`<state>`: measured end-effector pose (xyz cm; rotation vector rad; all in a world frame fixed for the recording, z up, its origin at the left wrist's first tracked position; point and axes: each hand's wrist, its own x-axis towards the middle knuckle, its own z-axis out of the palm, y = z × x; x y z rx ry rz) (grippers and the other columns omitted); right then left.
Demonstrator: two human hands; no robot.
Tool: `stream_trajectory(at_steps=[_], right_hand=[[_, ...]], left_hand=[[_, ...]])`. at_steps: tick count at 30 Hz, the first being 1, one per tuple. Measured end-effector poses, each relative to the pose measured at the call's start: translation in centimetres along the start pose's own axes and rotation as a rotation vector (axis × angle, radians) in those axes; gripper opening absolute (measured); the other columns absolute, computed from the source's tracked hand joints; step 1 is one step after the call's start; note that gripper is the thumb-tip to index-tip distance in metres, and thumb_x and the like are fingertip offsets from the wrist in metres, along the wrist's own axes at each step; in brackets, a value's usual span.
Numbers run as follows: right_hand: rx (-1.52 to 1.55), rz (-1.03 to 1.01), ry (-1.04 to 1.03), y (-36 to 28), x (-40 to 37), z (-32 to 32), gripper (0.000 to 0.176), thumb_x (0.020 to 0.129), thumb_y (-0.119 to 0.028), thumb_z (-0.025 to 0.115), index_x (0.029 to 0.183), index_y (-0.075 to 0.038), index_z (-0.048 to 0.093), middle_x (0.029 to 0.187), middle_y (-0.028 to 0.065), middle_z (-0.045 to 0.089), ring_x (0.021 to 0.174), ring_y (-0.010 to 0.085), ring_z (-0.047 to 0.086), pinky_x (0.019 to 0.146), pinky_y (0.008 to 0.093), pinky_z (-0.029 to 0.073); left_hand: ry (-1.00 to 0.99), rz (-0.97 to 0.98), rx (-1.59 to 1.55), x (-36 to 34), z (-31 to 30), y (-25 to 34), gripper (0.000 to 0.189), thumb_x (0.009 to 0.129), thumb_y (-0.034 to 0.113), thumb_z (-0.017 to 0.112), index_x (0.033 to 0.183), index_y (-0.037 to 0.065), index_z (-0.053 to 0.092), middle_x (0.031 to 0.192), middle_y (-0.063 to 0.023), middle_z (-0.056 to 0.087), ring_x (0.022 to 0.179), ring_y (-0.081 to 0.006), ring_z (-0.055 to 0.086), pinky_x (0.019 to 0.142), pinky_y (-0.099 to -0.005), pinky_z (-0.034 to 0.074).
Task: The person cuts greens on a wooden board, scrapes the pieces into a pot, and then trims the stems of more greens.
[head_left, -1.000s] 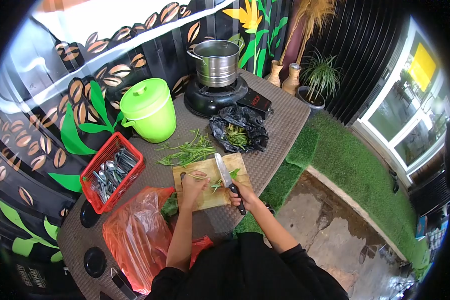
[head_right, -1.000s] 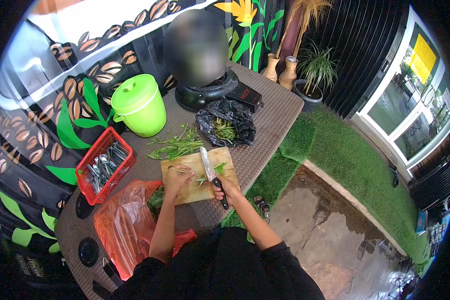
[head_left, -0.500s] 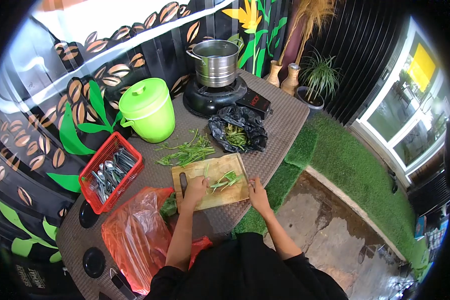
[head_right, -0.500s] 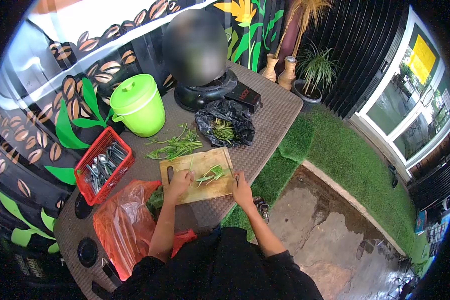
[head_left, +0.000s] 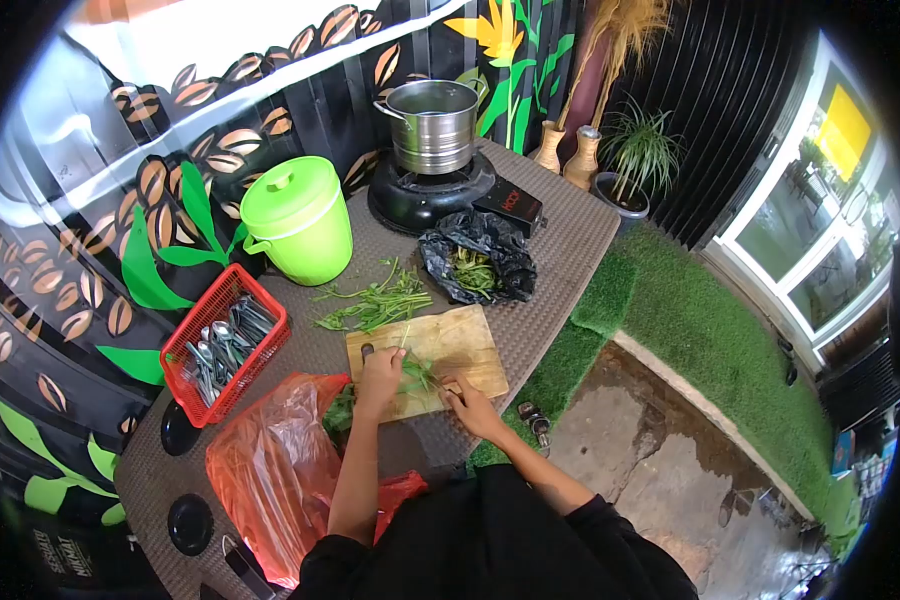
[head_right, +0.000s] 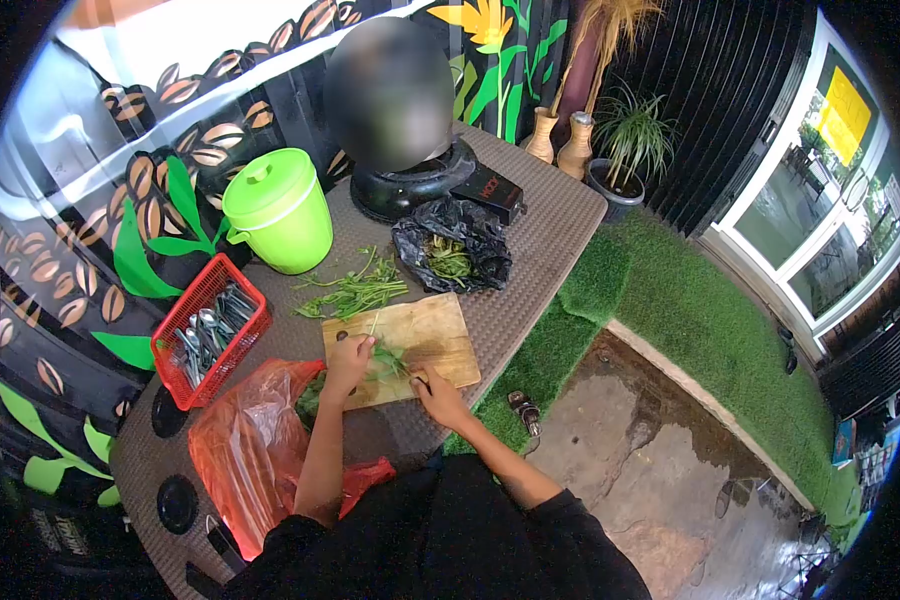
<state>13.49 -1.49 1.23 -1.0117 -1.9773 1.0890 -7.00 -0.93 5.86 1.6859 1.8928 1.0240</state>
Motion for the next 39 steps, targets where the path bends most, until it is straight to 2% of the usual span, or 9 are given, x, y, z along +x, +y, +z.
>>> stream_trajectory(at_steps=[5,12,16,21,24,30,33,35,39], right_hand=[[-0.182,0.211,0.261,-1.1,-1.1,-1.6,0.024,0.090,-0.016,0.045,0.111,-0.005,0.040,0.076,0.0298,0.059,0.074,0.0473,0.058,0.065,0.0539,0.044],[-0.148,0.229,0.084,-0.3,-0.6,2.1,0.029,0.084,-0.009,0.052,0.111,-0.002,0.042,0.089,0.0297,0.058,0.087,0.0479,0.054,0.073,0.0539,0.042],[-0.054,-0.081,0.195,-0.1,0.0,2.1,0.030,0.088,-0.016,0.048,0.112,0.000,0.040,0.077,0.0327,0.058,0.076,0.0491,0.056,0.068,0.0552,0.044],[-0.216,0.364,0.143,0.6,-0.3,0.5,0.024,0.086,-0.013,0.051,0.109,-0.006,0.046,0.084,0.0261,0.059,0.085,0.0444,0.057,0.069,0.0482,0.044],[-0.153,0.028,0.035,0.5,-1.0,0.2,0.031,0.086,-0.016,0.051,0.113,-0.003,0.043,0.082,0.0282,0.060,0.077,0.0445,0.059,0.068,0.0497,0.046],[-0.052,0.347,0.247,0.3,-1.6,-1.8,0.026,0.083,-0.011,0.052,0.107,-0.003,0.046,0.081,0.0253,0.059,0.084,0.0430,0.058,0.070,0.0449,0.045],[-0.072,0.190,0.291,2.0,-1.9,-2.5,0.025,0.081,-0.007,0.052,0.105,-0.002,0.045,0.072,0.0212,0.056,0.070,0.0382,0.059,0.062,0.0404,0.045],[-0.114,0.063,0.327,1.8,-2.3,-2.7,0.027,0.083,-0.007,0.051,0.108,-0.003,0.045,0.073,0.0240,0.058,0.069,0.0413,0.059,0.062,0.0437,0.046],[-0.330,0.330,0.203,0.1,-2.4,-2.8,0.032,0.088,-0.013,0.048,0.118,-0.005,0.041,0.077,0.0289,0.059,0.072,0.0455,0.059,0.064,0.0509,0.046]], left_hand=[[0.005,0.044,0.007,-0.1,0.1,-0.6,0.020,0.082,0.015,0.062,0.082,-0.005,0.062,0.065,-0.0207,0.055,0.061,-0.0334,0.057,0.058,-0.0388,0.041],[0.028,-0.031,-0.103,-0.3,0.0,2.3,0.022,0.073,0.009,0.071,0.089,-0.005,0.066,0.074,-0.0176,0.066,0.063,-0.0223,0.064,0.061,-0.0284,0.049],[0.072,-0.016,-0.105,-0.2,-0.2,2.2,0.019,0.074,0.006,0.069,0.090,-0.004,0.067,0.074,-0.0180,0.066,0.065,-0.0215,0.065,0.062,-0.0281,0.049],[0.109,-0.046,-0.270,0.0,0.4,1.3,0.016,0.075,0.002,0.067,0.090,-0.003,0.067,0.081,-0.0175,0.066,0.070,-0.0224,0.066,0.064,-0.0290,0.049],[0.110,0.116,-0.272,0.7,2.1,-0.5,0.016,0.076,0.002,0.067,0.092,-0.001,0.069,0.084,-0.0159,0.066,0.074,-0.0238,0.065,0.068,-0.0304,0.049],[0.052,0.050,-0.237,0.9,4.8,-1.4,0.015,0.076,0.005,0.068,0.091,0.001,0.070,0.088,-0.0132,0.065,0.079,-0.0263,0.062,0.071,-0.0319,0.048],[0.049,0.095,-0.192,0.7,6.4,-0.3,0.015,0.076,0.007,0.069,0.090,0.002,0.070,0.088,-0.0127,0.065,0.076,-0.0260,0.062,0.068,-0.0325,0.049],[0.029,0.093,-0.165,0.6,7.4,0.5,0.015,0.076,0.008,0.069,0.090,0.002,0.070,0.087,-0.0125,0.065,0.076,-0.0266,0.061,0.069,-0.0337,0.048],[0.121,0.229,-0.023,0.2,9.3,0.3,0.012,0.073,0.009,0.071,0.084,0.003,0.071,0.078,-0.0102,0.064,0.077,-0.0260,0.057,0.071,-0.0349,0.045]])
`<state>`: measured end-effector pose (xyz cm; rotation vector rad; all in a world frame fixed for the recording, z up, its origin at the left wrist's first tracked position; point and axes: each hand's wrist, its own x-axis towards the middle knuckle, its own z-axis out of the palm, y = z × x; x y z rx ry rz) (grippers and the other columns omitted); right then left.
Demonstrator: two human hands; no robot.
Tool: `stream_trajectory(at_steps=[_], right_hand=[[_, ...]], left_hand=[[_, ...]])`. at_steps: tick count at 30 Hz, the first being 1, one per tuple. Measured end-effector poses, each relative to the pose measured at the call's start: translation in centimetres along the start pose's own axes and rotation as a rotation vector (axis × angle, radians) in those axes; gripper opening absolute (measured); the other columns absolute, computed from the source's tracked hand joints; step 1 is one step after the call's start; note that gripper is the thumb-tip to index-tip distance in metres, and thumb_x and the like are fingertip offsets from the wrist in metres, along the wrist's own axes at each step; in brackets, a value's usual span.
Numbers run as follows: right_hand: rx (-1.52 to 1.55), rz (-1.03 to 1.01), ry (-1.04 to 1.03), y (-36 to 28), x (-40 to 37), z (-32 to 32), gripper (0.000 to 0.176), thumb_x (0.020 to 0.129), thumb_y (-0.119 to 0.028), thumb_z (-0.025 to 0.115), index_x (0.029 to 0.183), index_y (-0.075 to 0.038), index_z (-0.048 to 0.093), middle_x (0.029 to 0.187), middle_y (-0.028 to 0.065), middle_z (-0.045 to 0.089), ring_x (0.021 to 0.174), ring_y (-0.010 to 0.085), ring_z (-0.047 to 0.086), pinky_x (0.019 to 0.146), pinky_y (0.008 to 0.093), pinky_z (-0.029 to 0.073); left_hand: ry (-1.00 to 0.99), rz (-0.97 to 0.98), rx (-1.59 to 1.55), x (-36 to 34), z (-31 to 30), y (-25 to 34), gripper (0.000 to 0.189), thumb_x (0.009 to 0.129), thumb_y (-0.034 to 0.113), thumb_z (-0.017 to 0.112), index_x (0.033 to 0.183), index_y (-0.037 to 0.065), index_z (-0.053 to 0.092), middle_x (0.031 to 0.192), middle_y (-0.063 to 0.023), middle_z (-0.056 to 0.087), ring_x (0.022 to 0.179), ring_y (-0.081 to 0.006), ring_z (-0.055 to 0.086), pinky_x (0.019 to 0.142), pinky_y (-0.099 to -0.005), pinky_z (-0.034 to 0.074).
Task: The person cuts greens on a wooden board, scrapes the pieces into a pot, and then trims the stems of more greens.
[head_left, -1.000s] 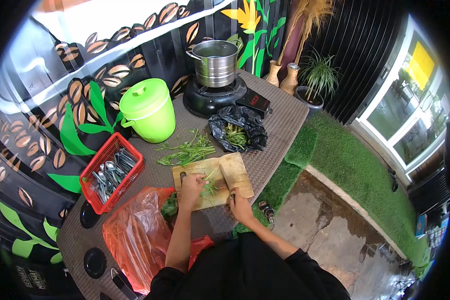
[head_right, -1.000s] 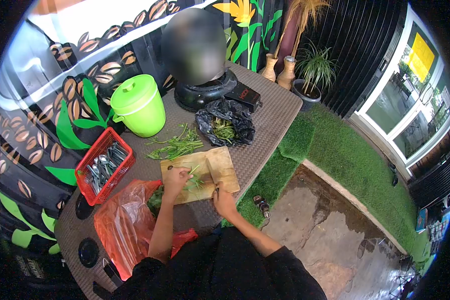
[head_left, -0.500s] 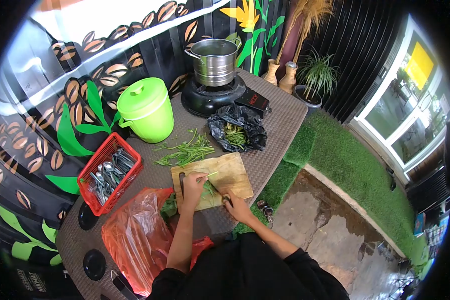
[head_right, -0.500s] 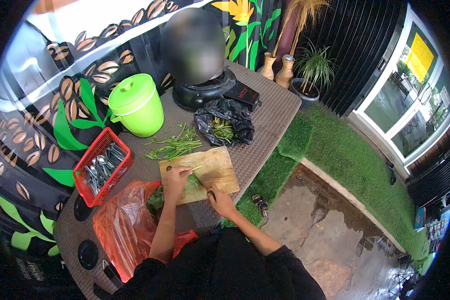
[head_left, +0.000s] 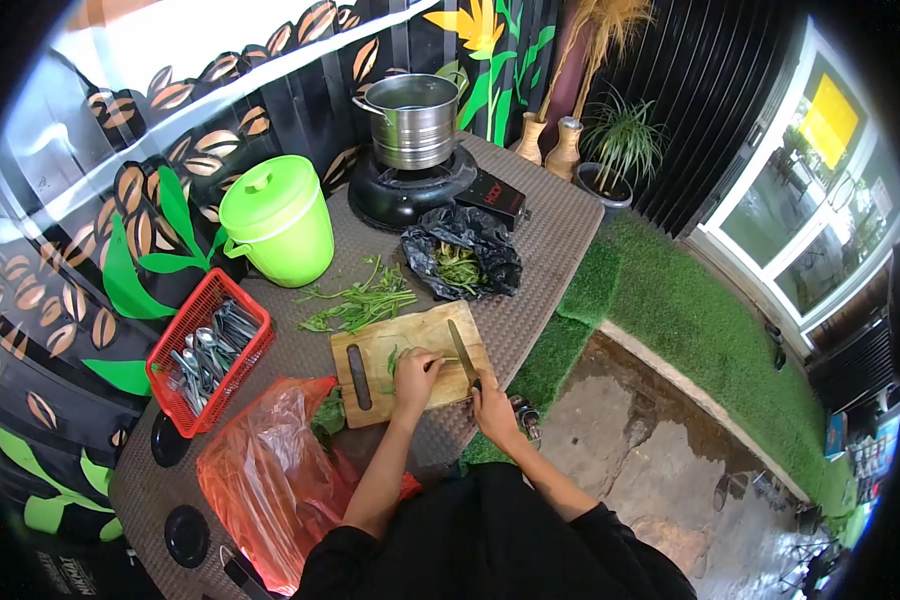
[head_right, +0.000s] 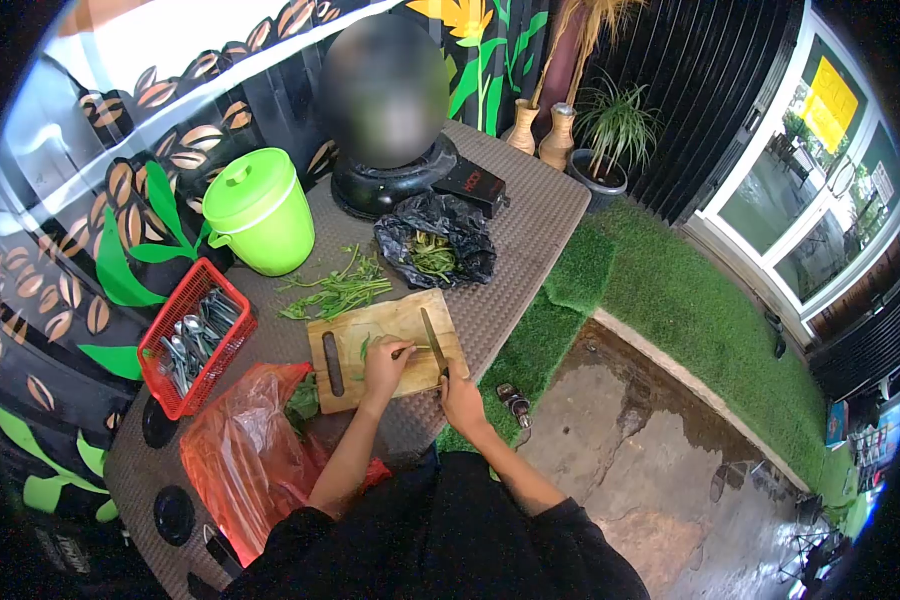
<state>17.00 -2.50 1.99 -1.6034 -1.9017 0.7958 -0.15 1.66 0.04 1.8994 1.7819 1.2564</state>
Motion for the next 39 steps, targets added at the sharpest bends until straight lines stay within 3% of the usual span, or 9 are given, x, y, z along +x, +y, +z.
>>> stream_trajectory(at_steps=[7,13,16,25,29,31,35,37,39], right_hand=[[-0.245,0.019,-0.142,-0.1,1.9,0.1,0.042,0.087,-0.012,0.046,0.126,-0.006,0.030,0.078,0.0283,0.061,0.076,0.0458,0.061,0.065,0.0524,0.049],[-0.403,0.017,-0.206,-1.9,0.5,-0.3,0.038,0.084,-0.008,0.046,0.119,-0.001,0.032,0.077,0.0289,0.061,0.076,0.0440,0.062,0.063,0.0521,0.050],[-0.364,0.135,-0.174,-2.1,0.5,1.6,0.036,0.081,-0.005,0.049,0.113,0.000,0.034,0.077,0.0293,0.061,0.077,0.0443,0.062,0.064,0.0508,0.051],[-0.430,0.006,-0.183,-2.5,1.1,0.4,0.051,0.080,-0.004,0.049,0.126,0.003,0.027,0.077,0.0259,0.062,0.075,0.0412,0.064,0.066,0.0495,0.051],[-0.403,0.105,-0.193,-1.5,2.4,2.9,0.049,0.081,-0.005,0.049,0.125,0.002,0.028,0.078,0.0261,0.062,0.077,0.0418,0.064,0.066,0.0497,0.051],[-0.404,-0.033,-0.149,-1.1,3.5,3.0,0.049,0.082,-0.007,0.048,0.126,0.000,0.028,0.079,0.0261,0.063,0.078,0.0412,0.064,0.066,0.0499,0.051],[-0.386,-0.055,-0.194,-2.1,2.5,1.8,0.046,0.083,-0.008,0.046,0.126,0.001,0.029,0.078,0.0254,0.063,0.076,0.0408,0.064,0.064,0.0502,0.052],[-0.377,0.133,-0.221,-3.2,1.3,2.2,0.046,0.082,-0.007,0.047,0.124,0.001,0.030,0.079,0.0261,0.062,0.076,0.0420,0.063,0.064,0.0501,0.051],[-0.351,0.113,-0.189,-2.9,2.2,2.7,0.046,0.082,-0.006,0.049,0.123,0.002,0.030,0.079,0.0266,0.062,0.077,0.0424,0.063,0.064,0.0500,0.051]], left_hand=[[0.073,0.030,0.086,-1.0,0.6,0.1,0.012,0.071,0.014,0.073,0.080,0.007,0.072,0.081,-0.0037,0.063,0.084,-0.0238,0.052,0.079,-0.0363,0.041],[0.073,0.081,0.167,-1.1,0.1,0.9,0.011,0.074,0.016,0.069,0.083,0.011,0.073,0.080,-0.0005,0.061,0.090,-0.0218,0.047,0.083,-0.0368,0.033],[0.042,0.102,0.158,-1.0,0.0,0.9,0.010,0.075,0.016,0.068,0.083,0.011,0.072,0.080,0.0000,0.061,0.091,-0.0217,0.047,0.084,-0.0376,0.030],[0.043,0.114,0.170,-1.1,0.2,0.7,0.010,0.077,0.016,0.067,0.083,0.009,0.071,0.081,0.0006,0.061,0.091,-0.0213,0.046,0.084,-0.0376,0.029],[0.049,0.114,0.169,-1.1,0.4,0.6,0.009,0.078,0.016,0.067,0.082,0.009,0.071,0.081,-0.0004,0.061,0.090,-0.0212,0.046,0.084,-0.0374,0.029],[0.057,0.112,0.170,-1.3,0.2,0.7,0.009,0.077,0.016,0.067,0.082,0.009,0.071,0.081,-0.0006,0.061,0.090,-0.0211,0.046,0.084,-0.0372,0.029],[0.054,0.124,0.161,-1.2,0.1,0.8,0.009,0.077,0.015,0.067,0.083,0.009,0.071,0.081,-0.0007,0.060,0.089,-0.0212,0.046,0.083,-0.0372,0.029],[0.061,0.132,0.151,-1.1,0.1,0.6,0.009,0.077,0.015,0.067,0.083,0.009,0.071,0.081,-0.0007,0.060,0.089,-0.0212,0.046,0.083,-0.0372,0.030],[0.062,0.136,0.157,-1.1,0.1,0.6,0.010,0.076,0.015,0.067,0.083,0.009,0.071,0.081,-0.0008,0.060,0.089,-0.0211,0.046,0.083,-0.0370,0.030]])
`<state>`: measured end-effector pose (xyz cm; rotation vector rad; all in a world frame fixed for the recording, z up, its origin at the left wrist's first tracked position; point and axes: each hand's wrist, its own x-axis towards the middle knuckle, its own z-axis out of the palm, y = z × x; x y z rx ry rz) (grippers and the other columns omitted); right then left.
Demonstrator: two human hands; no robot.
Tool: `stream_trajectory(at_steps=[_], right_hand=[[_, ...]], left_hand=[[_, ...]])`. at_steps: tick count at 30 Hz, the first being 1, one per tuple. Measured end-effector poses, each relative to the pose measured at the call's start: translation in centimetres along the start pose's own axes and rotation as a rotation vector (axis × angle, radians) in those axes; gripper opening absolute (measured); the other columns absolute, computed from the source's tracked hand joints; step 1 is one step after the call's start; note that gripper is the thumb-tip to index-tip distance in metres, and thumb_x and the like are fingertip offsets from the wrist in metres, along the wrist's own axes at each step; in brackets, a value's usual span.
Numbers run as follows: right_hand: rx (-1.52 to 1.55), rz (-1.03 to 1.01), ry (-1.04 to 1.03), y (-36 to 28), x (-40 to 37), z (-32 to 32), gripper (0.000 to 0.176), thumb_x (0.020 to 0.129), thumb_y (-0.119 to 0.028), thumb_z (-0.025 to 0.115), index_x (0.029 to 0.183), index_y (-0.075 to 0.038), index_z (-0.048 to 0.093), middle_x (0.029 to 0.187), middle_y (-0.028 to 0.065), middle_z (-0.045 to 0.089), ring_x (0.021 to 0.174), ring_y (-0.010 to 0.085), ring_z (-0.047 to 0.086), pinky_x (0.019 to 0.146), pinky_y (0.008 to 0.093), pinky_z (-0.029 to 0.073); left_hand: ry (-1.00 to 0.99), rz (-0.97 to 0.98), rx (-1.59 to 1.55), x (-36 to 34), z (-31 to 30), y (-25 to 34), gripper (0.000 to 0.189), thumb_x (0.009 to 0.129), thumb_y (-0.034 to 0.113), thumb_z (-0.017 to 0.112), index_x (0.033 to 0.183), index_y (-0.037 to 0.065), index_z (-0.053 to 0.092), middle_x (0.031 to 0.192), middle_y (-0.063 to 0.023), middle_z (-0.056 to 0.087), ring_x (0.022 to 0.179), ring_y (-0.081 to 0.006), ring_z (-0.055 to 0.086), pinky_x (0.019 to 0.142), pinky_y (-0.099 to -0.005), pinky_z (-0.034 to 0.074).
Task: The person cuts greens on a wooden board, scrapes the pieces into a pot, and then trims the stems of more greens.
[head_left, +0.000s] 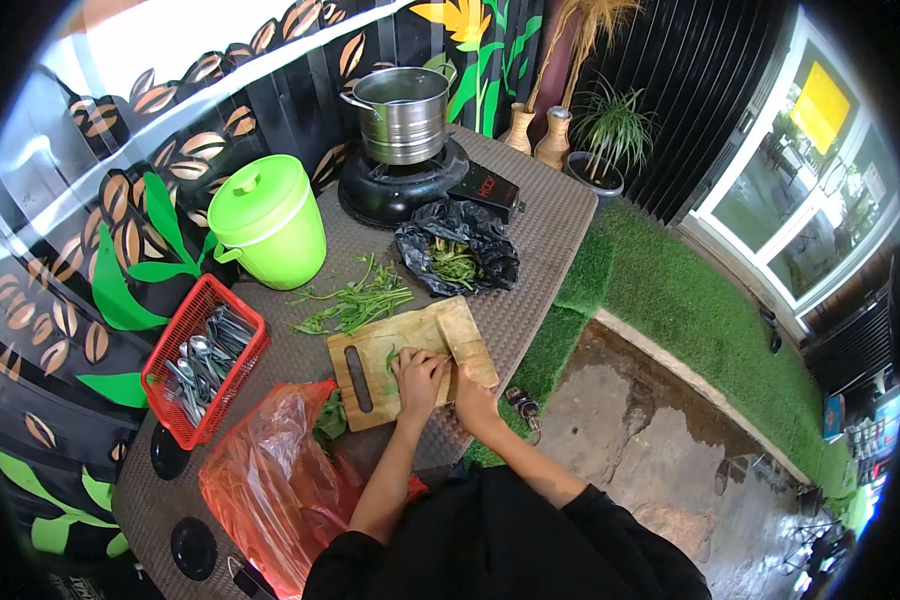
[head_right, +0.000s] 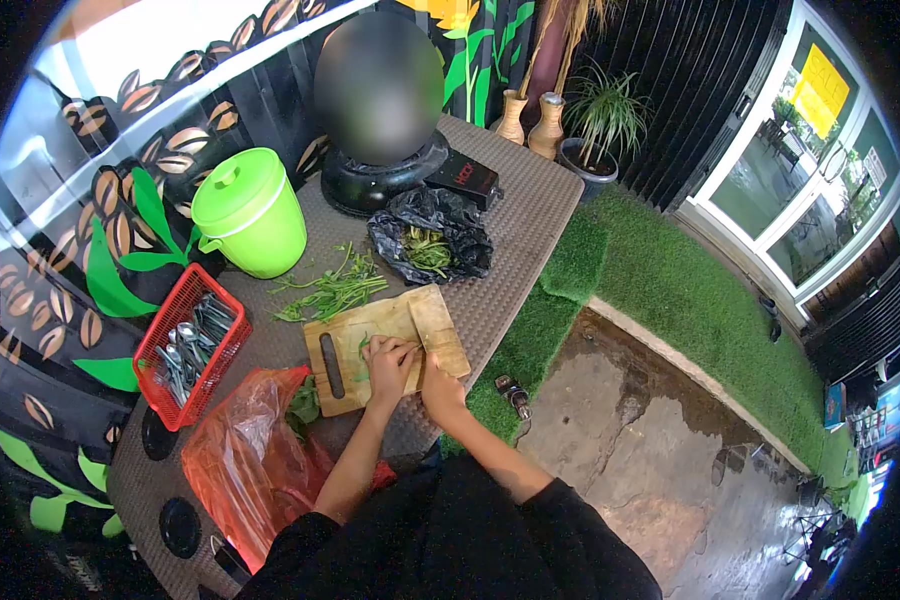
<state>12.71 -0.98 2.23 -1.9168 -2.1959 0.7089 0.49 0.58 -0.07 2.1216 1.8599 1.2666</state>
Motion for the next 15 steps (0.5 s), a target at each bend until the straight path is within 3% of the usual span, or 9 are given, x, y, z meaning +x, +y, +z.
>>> stream_trajectory(at_steps=[4,9,15], right_hand=[[-0.009,-0.088,-0.025,0.9,2.1,-0.4,0.049,0.080,-0.006,0.052,0.123,0.003,0.030,0.081,0.0277,0.062,0.079,0.0427,0.063,0.065,0.0501,0.051],[-0.008,-0.057,0.011,0.3,-0.8,0.3,0.045,0.080,-0.006,0.051,0.120,0.002,0.031,0.080,0.0281,0.061,0.078,0.0433,0.063,0.065,0.0510,0.050],[0.081,-0.058,-0.006,0.8,1.1,-0.1,0.040,0.082,-0.007,0.049,0.116,0.000,0.030,0.082,0.0296,0.061,0.079,0.0456,0.062,0.067,0.0523,0.050]], left_hand=[[-0.013,-0.009,0.011,-0.1,0.0,0.1,0.010,0.076,0.015,0.067,0.083,0.009,0.071,0.081,-0.0008,0.060,0.089,-0.0211,0.046,0.083,-0.0366,0.030],[-0.013,0.000,0.009,-0.1,0.3,-0.3,0.010,0.077,0.015,0.067,0.084,0.009,0.071,0.082,-0.0007,0.061,0.089,-0.0212,0.046,0.083,-0.0371,0.030],[-0.013,-0.001,0.031,-0.1,0.3,-0.2,0.010,0.076,0.014,0.067,0.083,0.009,0.072,0.082,-0.0008,0.061,0.089,-0.0202,0.047,0.083,-0.0365,0.030]])
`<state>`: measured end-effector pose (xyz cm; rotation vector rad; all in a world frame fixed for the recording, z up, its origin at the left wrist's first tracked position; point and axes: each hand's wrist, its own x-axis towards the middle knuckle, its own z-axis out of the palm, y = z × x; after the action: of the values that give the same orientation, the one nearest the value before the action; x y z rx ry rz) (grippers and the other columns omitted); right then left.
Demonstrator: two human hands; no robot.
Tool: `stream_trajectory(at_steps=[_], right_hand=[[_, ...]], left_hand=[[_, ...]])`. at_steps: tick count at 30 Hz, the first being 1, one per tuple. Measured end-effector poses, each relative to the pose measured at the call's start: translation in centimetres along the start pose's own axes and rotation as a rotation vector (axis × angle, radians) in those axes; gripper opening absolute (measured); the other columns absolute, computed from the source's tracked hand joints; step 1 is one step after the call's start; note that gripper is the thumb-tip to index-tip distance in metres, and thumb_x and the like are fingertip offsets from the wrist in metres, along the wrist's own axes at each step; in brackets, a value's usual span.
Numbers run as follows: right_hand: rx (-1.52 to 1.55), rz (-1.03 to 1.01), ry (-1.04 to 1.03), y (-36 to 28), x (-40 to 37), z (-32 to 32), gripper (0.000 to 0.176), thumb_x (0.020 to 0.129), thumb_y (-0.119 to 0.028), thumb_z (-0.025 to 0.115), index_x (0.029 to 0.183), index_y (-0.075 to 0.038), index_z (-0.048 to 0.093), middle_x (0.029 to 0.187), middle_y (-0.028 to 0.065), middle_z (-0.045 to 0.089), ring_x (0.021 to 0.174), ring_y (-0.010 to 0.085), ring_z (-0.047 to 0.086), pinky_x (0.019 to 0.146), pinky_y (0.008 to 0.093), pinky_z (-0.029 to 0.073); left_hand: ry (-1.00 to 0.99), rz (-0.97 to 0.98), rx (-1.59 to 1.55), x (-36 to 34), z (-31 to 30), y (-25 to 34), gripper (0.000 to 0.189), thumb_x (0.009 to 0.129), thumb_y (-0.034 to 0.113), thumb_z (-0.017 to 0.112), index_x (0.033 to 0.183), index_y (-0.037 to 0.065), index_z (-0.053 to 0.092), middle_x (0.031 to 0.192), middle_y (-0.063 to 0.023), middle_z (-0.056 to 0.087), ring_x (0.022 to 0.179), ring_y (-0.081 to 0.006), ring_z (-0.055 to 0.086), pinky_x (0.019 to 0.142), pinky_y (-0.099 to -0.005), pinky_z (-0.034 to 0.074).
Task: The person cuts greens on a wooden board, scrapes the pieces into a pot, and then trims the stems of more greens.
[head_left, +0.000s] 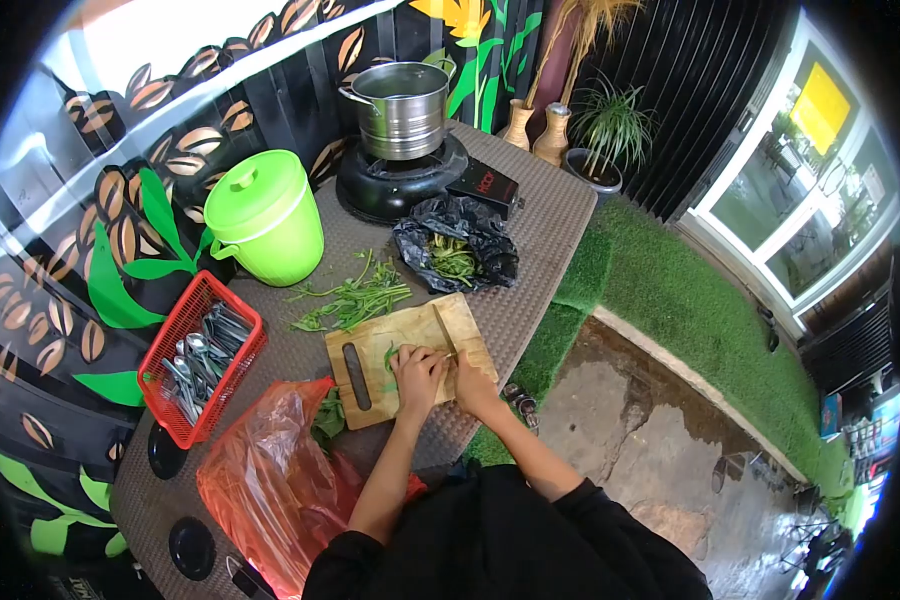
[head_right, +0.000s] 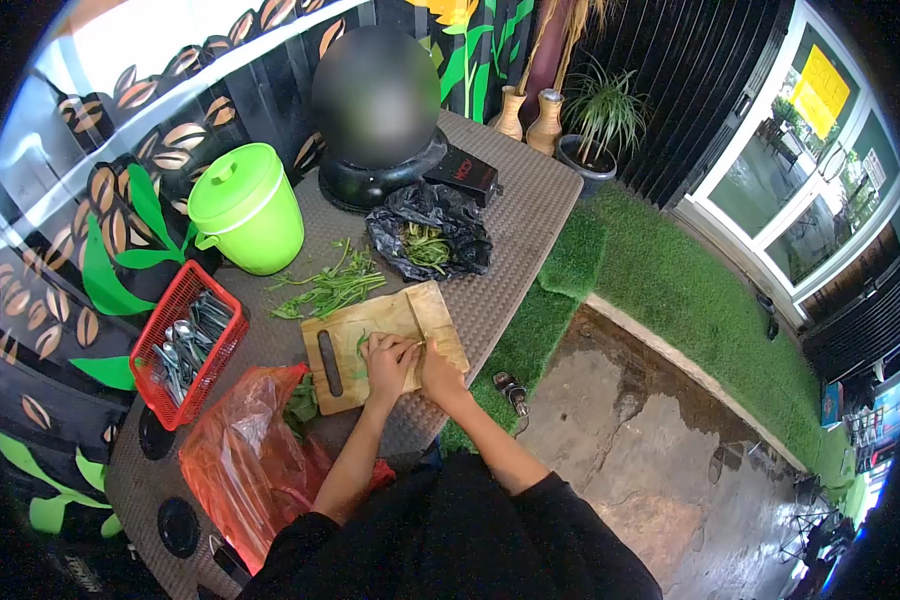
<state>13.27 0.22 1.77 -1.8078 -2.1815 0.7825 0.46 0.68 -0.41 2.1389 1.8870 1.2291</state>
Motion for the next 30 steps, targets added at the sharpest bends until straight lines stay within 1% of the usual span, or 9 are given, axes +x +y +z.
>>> stream_trajectory(at_steps=[2,4,5,8,14,18,25,27,30], right_hand=[[-0.004,-0.034,-0.010,0.0,-0.2,0.1,0.039,0.083,-0.008,0.048,0.116,0.000,0.030,0.082,0.0301,0.061,0.080,0.0460,0.061,0.068,0.0527,0.049],[-0.068,0.056,-0.022,-0.3,-1.6,0.9,0.039,0.083,-0.009,0.047,0.117,-0.001,0.030,0.082,0.0308,0.060,0.080,0.0469,0.061,0.068,0.0521,0.050],[0.013,0.113,-0.034,-0.5,-1.2,1.1,0.041,0.081,-0.006,0.050,0.117,-0.001,0.030,0.084,0.0308,0.060,0.081,0.0468,0.060,0.070,0.0522,0.049],[-0.020,0.031,-0.035,-0.9,0.1,0.3,0.043,0.080,-0.005,0.051,0.116,-0.003,0.030,0.085,0.0309,0.060,0.083,0.0480,0.060,0.073,0.0540,0.048],[0.012,0.056,-0.012,-0.7,-1.5,1.1,0.043,0.081,-0.006,0.050,0.118,-0.003,0.029,0.087,0.0318,0.060,0.087,0.0470,0.060,0.075,0.0536,0.047],[0.037,0.119,-0.150,-1.5,0.1,-0.2,0.042,0.081,-0.005,0.050,0.117,-0.003,0.029,0.095,0.0328,0.058,0.091,0.0480,0.058,0.075,0.0528,0.047],[0.011,0.063,-0.051,-1.4,-1.3,0.6,0.050,0.079,-0.001,0.052,0.122,-0.001,0.026,0.093,0.0316,0.059,0.088,0.0461,0.060,0.074,0.0502,0.048],[0.010,0.143,-0.074,-1.8,-0.5,0.8,0.049,0.084,-0.011,0.049,0.126,-0.003,0.027,0.089,0.0283,0.062,0.087,0.0438,0.062,0.074,0.0505,0.049],[0.026,0.092,-0.050,-1.3,0.9,-0.1,0.049,0.081,-0.009,0.053,0.122,-0.001,0.029,0.089,0.0289,0.061,0.085,0.0445,0.062,0.072,0.0496,0.050]], left_hand=[[0.006,-0.001,-0.010,0.1,-0.2,0.2,0.010,0.076,0.014,0.067,0.083,0.009,0.071,0.082,-0.0008,0.061,0.089,-0.0201,0.047,0.082,-0.0363,0.030],[0.010,-0.002,-0.021,0.1,-0.2,0.0,0.010,0.076,0.014,0.068,0.083,0.008,0.071,0.082,-0.0009,0.061,0.088,-0.0200,0.047,0.082,-0.0361,0.030],[0.012,0.008,-0.020,0.1,-0.1,-0.1,0.010,0.076,0.014,0.068,0.083,0.008,0.071,0.082,-0.0008,0.061,0.088,-0.0199,0.047,0.082,-0.0359,0.030],[0.019,0.004,-0.022,0.2,0.0,0.0,0.010,0.076,0.015,0.067,0.083,0.008,0.071,0.082,-0.0003,0.061,0.088,-0.0198,0.047,0.083,-0.0358,0.029],[0.018,0.004,-0.005,0.0,0.1,-0.3,0.009,0.076,0.016,0.067,0.081,0.009,0.071,0.082,0.0007,0.061,0.089,-0.0199,0.047,0.083,-0.0367,0.029],[0.010,-0.031,-0.002,0.0,0.0,0.0,0.009,0.076,0.017,0.067,0.081,0.010,0.071,0.082,0.0010,0.061,0.089,-0.0197,0.047,0.083,-0.0375,0.028],[0.022,-0.018,-0.028,0.1,0.0,-0.1,0.009,0.075,0.017,0.068,0.079,0.010,0.071,0.079,0.0008,0.061,0.088,-0.0194,0.048,0.083,-0.0377,0.027],[0.027,-0.037,-0.018,0.0,0.1,0.0,0.010,0.076,0.017,0.068,0.079,0.008,0.070,0.080,0.0003,0.062,0.089,-0.0193,0.048,0.085,-0.0383,0.027],[0.007,-0.018,-0.022,-0.1,0.0,0.1,0.009,0.077,0.014,0.066,0.081,0.007,0.070,0.081,-0.0005,0.063,0.091,-0.0200,0.049,0.087,-0.0390,0.026]])
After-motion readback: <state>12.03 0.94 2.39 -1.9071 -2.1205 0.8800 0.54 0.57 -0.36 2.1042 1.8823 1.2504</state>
